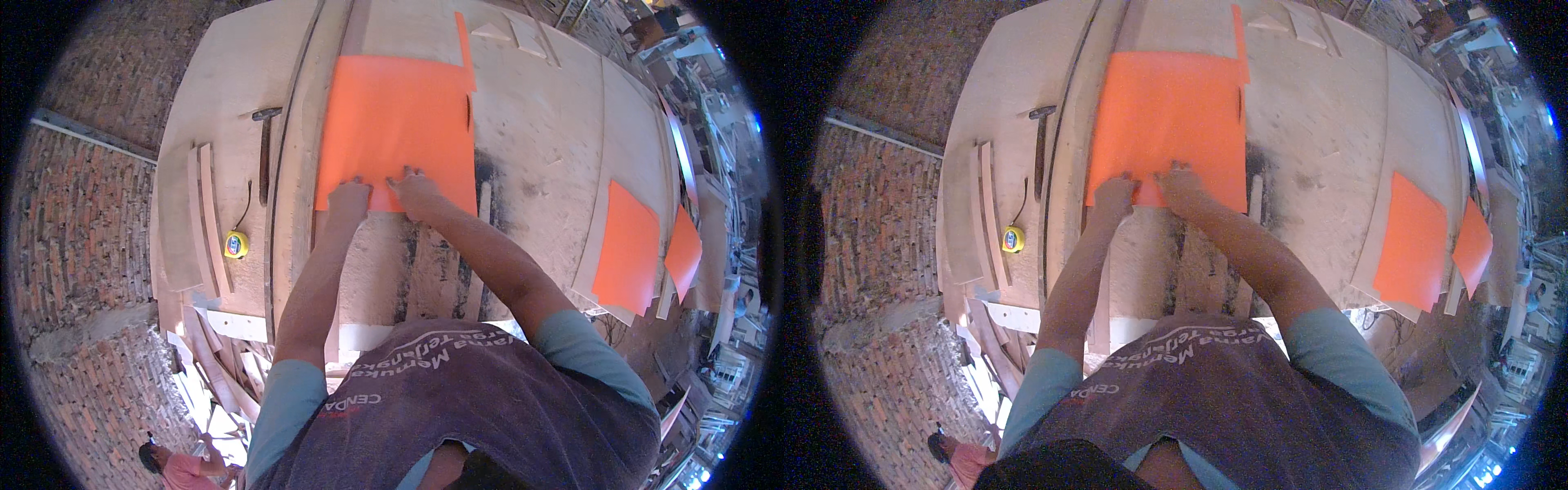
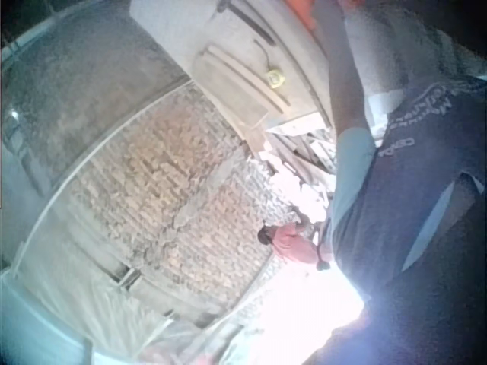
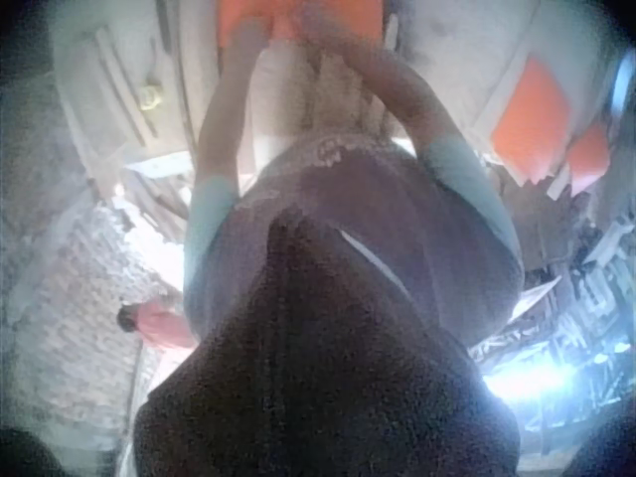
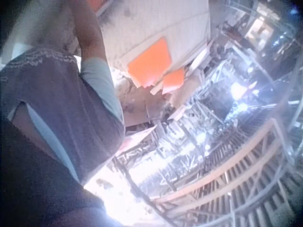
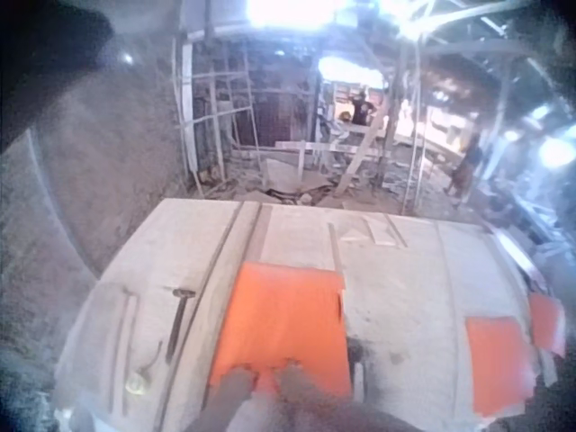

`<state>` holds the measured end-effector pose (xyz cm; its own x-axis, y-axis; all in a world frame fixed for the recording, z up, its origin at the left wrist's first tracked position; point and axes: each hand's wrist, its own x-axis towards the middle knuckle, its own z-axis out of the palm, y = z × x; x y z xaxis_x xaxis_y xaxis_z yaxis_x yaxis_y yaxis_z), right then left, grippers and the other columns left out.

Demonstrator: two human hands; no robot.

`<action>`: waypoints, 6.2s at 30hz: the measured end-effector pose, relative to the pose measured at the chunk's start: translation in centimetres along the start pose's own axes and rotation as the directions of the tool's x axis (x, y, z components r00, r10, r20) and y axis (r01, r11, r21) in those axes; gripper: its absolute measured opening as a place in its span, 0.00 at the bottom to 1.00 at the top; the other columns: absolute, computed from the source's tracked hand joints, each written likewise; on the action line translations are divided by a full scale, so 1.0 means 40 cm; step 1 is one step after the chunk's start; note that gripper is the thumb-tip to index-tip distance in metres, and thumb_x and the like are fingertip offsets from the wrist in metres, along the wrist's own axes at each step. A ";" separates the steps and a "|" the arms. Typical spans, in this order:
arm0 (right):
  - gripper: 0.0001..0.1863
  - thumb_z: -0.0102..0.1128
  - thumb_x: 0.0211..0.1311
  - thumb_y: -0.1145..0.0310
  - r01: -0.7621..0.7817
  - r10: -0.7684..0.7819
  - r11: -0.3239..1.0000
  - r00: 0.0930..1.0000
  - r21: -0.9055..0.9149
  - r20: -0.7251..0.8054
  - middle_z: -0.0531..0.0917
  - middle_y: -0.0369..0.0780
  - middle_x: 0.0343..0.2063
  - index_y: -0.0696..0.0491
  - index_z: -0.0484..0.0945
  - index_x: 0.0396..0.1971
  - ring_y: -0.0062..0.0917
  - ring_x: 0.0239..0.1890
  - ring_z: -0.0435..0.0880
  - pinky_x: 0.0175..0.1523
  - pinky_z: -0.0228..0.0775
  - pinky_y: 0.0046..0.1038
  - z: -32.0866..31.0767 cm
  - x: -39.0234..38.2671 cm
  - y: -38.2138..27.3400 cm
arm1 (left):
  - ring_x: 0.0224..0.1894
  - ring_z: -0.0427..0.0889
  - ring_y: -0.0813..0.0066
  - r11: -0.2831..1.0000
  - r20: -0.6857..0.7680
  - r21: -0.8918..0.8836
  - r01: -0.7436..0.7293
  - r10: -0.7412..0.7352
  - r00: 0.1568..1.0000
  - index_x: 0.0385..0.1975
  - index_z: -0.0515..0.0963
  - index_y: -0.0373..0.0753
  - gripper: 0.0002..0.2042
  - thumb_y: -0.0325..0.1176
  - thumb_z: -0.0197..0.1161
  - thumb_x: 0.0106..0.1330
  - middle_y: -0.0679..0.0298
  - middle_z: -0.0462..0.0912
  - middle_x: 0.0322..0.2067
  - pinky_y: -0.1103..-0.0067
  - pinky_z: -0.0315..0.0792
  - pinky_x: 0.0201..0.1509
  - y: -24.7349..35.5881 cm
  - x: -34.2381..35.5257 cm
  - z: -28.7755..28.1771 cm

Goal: The person measures orange laminate sheets using a tape measure and marks them, then places a sheet onto a wooden surface and hammers it down using a claw hammer.

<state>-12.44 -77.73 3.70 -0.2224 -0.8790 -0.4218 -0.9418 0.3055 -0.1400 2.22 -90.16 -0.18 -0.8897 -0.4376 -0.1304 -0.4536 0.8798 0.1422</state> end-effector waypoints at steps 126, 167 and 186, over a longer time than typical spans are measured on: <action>0.27 0.62 0.55 0.46 -0.752 0.856 -0.132 0.242 0.646 0.457 0.85 0.50 0.42 0.57 0.84 0.41 0.44 0.47 0.84 0.55 0.74 0.40 1.165 -1.851 0.890 | 0.34 0.85 0.66 0.749 -0.949 -0.260 -0.609 -0.083 0.304 0.36 0.81 0.23 0.15 0.35 0.67 0.66 0.48 0.86 0.35 0.74 0.79 0.40 1.596 0.114 -0.420; 0.58 0.70 0.43 0.32 -0.852 0.976 0.210 0.152 0.480 -0.157 0.64 0.53 0.66 0.49 0.57 0.69 0.50 0.67 0.65 0.65 0.60 0.54 0.672 -1.789 1.861 | 0.47 0.74 0.68 0.694 -0.513 -0.706 -0.139 -0.367 0.776 0.62 0.74 0.44 0.23 0.24 0.61 0.66 0.53 0.71 0.55 0.77 0.70 0.47 1.929 -0.072 -0.003; 0.38 0.77 0.49 0.60 -0.190 0.659 -0.236 0.690 0.953 0.301 0.80 0.45 0.55 0.59 0.71 0.60 0.32 0.53 0.81 0.55 0.75 0.39 0.627 -1.971 1.781 | 0.60 0.75 0.62 -0.500 0.103 -0.864 -0.056 -0.285 0.953 0.73 0.46 0.51 0.40 0.16 0.54 0.65 0.58 0.68 0.63 0.65 0.76 0.60 1.823 -0.079 0.062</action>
<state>-55.69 22.51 4.50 -0.6979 -0.2946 -0.6528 0.5050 0.4439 -0.7402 -27.91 -24.16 8.17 -0.7132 -0.6487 -0.2657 0.2316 -0.5758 0.7841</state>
